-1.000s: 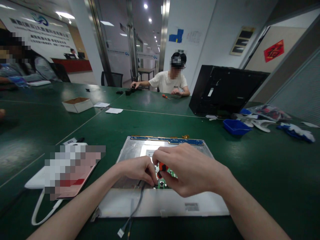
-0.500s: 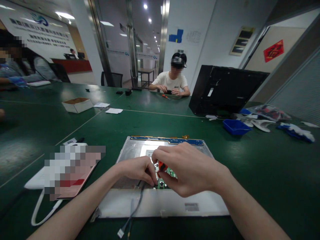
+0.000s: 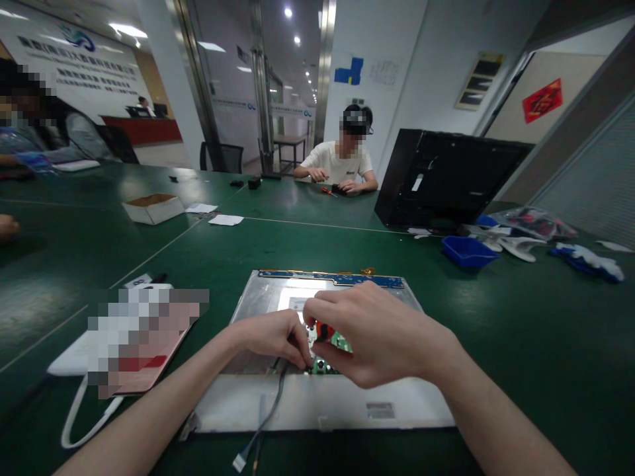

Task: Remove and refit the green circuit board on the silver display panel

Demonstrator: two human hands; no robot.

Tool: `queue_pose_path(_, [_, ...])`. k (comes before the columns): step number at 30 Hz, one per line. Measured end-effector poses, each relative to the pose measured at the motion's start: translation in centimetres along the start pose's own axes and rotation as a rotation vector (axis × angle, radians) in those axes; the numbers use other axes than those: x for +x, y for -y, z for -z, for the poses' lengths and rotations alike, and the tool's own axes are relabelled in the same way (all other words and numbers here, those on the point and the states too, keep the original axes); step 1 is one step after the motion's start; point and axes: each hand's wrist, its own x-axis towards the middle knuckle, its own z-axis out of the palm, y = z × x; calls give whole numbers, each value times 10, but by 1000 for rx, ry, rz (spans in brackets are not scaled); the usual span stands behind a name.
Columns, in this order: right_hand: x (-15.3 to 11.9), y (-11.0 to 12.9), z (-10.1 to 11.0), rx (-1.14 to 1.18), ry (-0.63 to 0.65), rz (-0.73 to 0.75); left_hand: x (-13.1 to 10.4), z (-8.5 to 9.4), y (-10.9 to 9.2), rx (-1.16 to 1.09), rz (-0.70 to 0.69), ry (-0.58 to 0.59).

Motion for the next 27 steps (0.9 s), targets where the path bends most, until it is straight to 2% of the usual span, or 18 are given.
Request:
queue_pose_path(5, [-1, 2, 0, 10, -4, 6, -1, -1, -2, -11, 6, -9])
queue_pose_path(11, [3, 1, -1, -33, 2, -53, 0, 1, 2, 22, -25, 9])
queue_pose_path(22, [-1, 2, 0, -8, 19, -11, -1, 0, -5, 6, 51, -5])
queue_pose_path(27, [2, 2, 1, -21, 22, -54, 0, 0, -2, 13, 15, -4])
